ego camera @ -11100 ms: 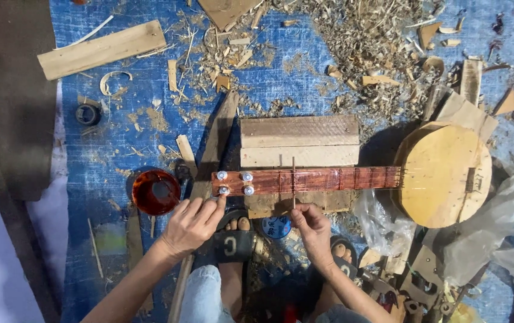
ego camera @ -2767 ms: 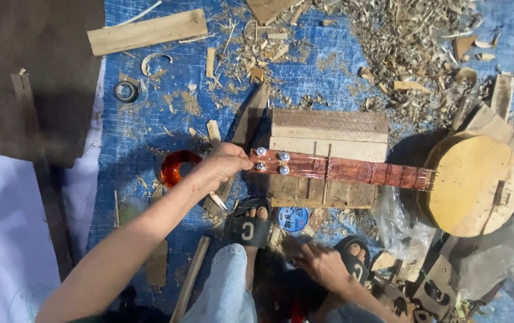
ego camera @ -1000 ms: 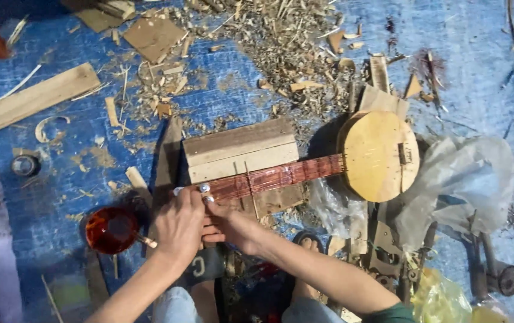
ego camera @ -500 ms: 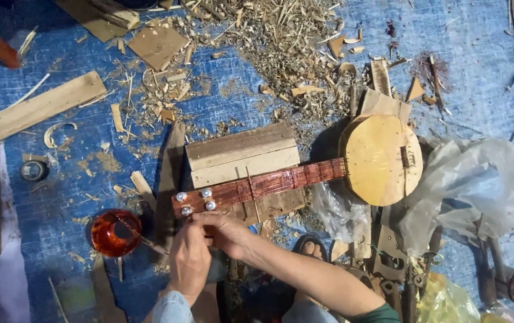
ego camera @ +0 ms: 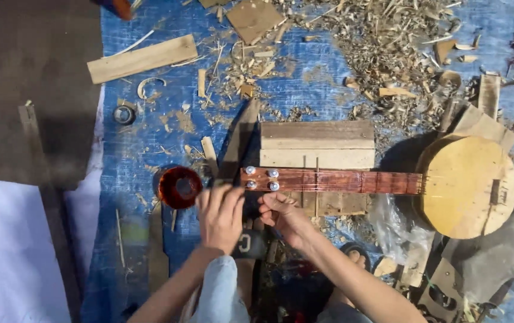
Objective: Attaching thin wires to the neck of a handmade instrument and applying liquid from a container using a small stick.
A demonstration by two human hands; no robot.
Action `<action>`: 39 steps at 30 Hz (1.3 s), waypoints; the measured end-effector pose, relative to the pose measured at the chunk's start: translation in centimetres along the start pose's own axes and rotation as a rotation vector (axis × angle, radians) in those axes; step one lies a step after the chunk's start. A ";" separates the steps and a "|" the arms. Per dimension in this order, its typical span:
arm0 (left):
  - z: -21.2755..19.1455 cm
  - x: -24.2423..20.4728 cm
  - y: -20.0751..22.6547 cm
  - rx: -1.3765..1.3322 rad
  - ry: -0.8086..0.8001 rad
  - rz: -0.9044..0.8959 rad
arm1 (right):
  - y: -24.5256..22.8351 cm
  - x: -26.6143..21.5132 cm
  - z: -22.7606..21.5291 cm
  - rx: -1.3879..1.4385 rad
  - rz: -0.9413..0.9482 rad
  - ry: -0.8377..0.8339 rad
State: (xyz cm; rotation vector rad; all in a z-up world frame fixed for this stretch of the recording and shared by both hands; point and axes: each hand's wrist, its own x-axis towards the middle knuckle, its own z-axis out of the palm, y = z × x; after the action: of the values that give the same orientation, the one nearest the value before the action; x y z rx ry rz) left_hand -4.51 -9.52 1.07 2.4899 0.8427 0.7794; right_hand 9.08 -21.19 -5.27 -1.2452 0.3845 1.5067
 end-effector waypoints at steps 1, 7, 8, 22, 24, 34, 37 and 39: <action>-0.8 1.8 0.0 -0.051 -0.047 0.002 | -0.2 -0.2 -0.1 -0.002 -0.027 0.007; 0.5 4.2 -1.6 -0.083 -0.289 0.193 | 0.1 0.2 -1.2 0.021 -0.044 -0.017; 0.9 4.1 -2.0 -0.084 -0.288 0.189 | 0.1 0.2 -1.4 0.019 -0.041 -0.016; 2.3 4.7 -1.6 -0.109 -0.363 0.234 | -0.7 -1.7 -1.9 0.088 -0.114 0.041; 3.9 4.1 -2.2 -0.140 -0.375 0.213 | -0.8 -1.6 -2.0 0.089 -0.122 0.038; 11.8 1.6 -5.8 -0.227 -0.469 0.080 | -0.4 -1.3 -3.3 0.082 -0.117 0.065; 10.5 1.8 -5.4 -0.208 -0.544 0.062 | -0.5 -1.8 -3.5 0.085 -0.118 0.068; 11.7 0.6 -6.1 -0.158 -0.529 0.091 | -0.6 -1.8 -3.7 0.085 -0.109 0.070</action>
State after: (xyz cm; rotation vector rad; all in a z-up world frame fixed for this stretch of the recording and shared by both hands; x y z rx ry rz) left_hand 0.45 -6.80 -10.89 2.4272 0.4612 0.1783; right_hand 11.18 -24.73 -5.01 -1.2349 0.4157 1.3433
